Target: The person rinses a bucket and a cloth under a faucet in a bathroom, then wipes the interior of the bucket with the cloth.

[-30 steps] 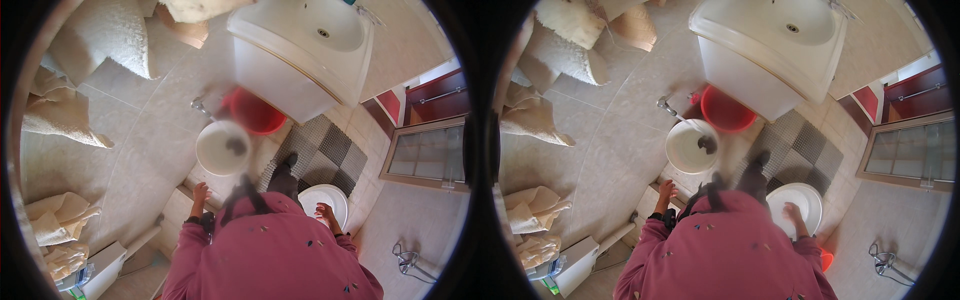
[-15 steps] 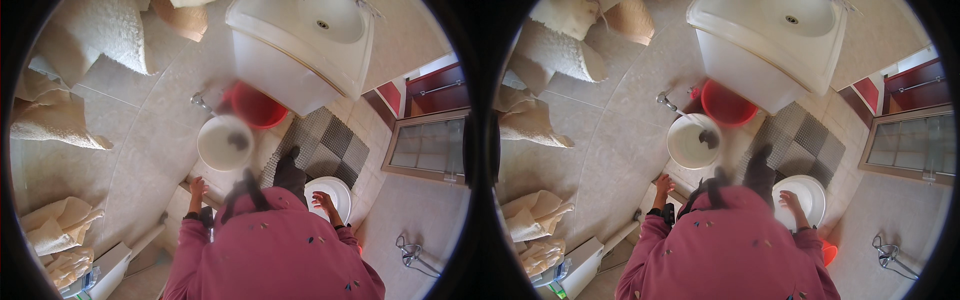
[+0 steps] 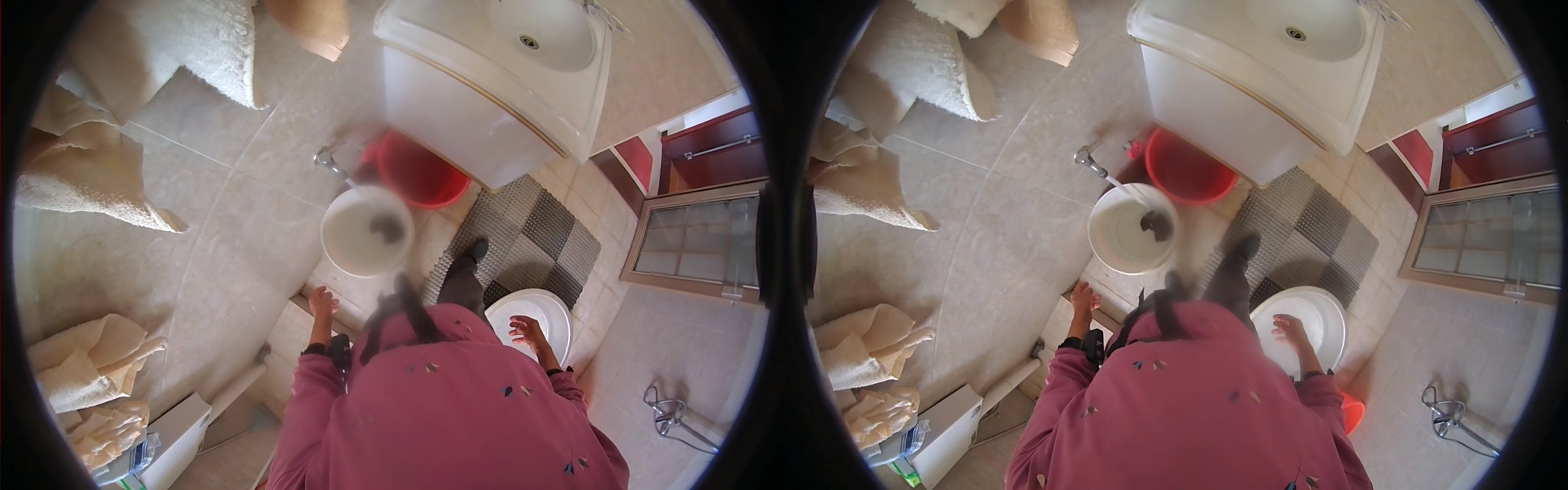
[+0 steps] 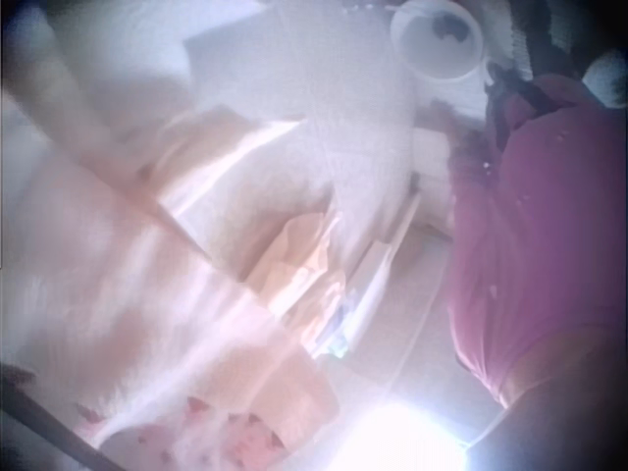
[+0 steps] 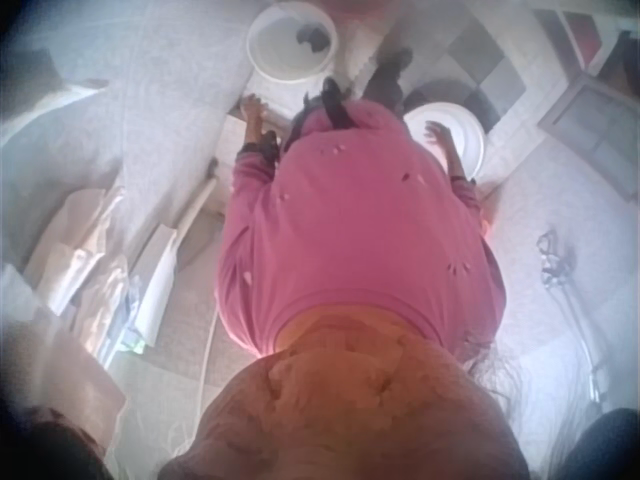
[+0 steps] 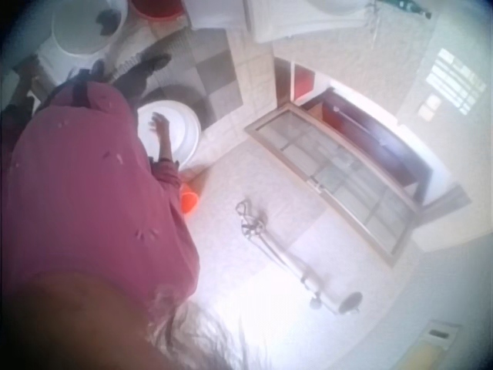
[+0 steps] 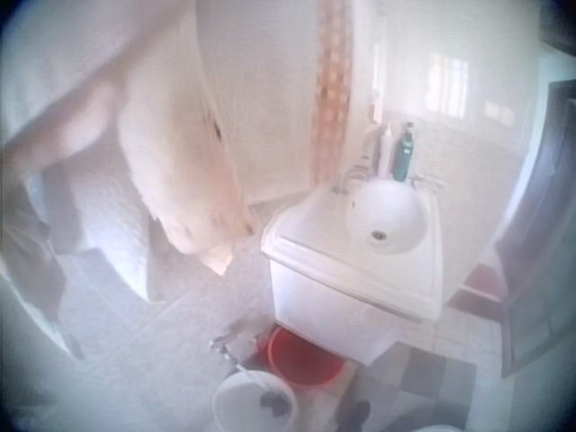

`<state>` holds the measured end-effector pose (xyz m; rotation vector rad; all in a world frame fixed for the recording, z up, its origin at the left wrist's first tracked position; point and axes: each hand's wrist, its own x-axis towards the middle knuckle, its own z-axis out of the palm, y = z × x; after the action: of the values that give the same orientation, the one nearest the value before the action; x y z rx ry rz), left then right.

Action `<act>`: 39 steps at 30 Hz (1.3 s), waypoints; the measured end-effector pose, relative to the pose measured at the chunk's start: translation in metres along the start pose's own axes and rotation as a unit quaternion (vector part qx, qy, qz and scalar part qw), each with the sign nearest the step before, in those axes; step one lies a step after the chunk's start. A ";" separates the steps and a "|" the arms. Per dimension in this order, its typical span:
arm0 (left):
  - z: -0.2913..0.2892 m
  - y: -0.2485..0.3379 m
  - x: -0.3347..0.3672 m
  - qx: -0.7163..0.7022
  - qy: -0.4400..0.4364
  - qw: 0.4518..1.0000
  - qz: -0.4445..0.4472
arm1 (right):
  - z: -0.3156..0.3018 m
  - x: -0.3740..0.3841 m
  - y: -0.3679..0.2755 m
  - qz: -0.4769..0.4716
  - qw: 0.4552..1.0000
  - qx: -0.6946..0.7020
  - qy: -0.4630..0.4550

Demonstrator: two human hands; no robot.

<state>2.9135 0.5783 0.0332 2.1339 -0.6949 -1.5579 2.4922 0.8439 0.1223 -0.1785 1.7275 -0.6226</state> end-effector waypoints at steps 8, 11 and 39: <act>-0.008 0.001 -0.011 0.000 -0.003 1.000 0.021 | -0.001 0.002 0.006 0.025 0.998 0.053 -0.010; -0.013 0.001 -0.011 -0.009 0.007 1.000 0.022 | -0.002 0.006 0.009 0.023 0.999 0.035 0.004; 0.008 0.009 -0.011 0.013 -0.026 0.999 0.041 | -0.017 -0.004 0.023 0.040 0.999 0.019 -0.007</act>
<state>2.9012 0.5775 0.0449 2.0623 -0.8131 -1.5728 2.4824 0.8704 0.1168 -0.0873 1.6999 -0.5942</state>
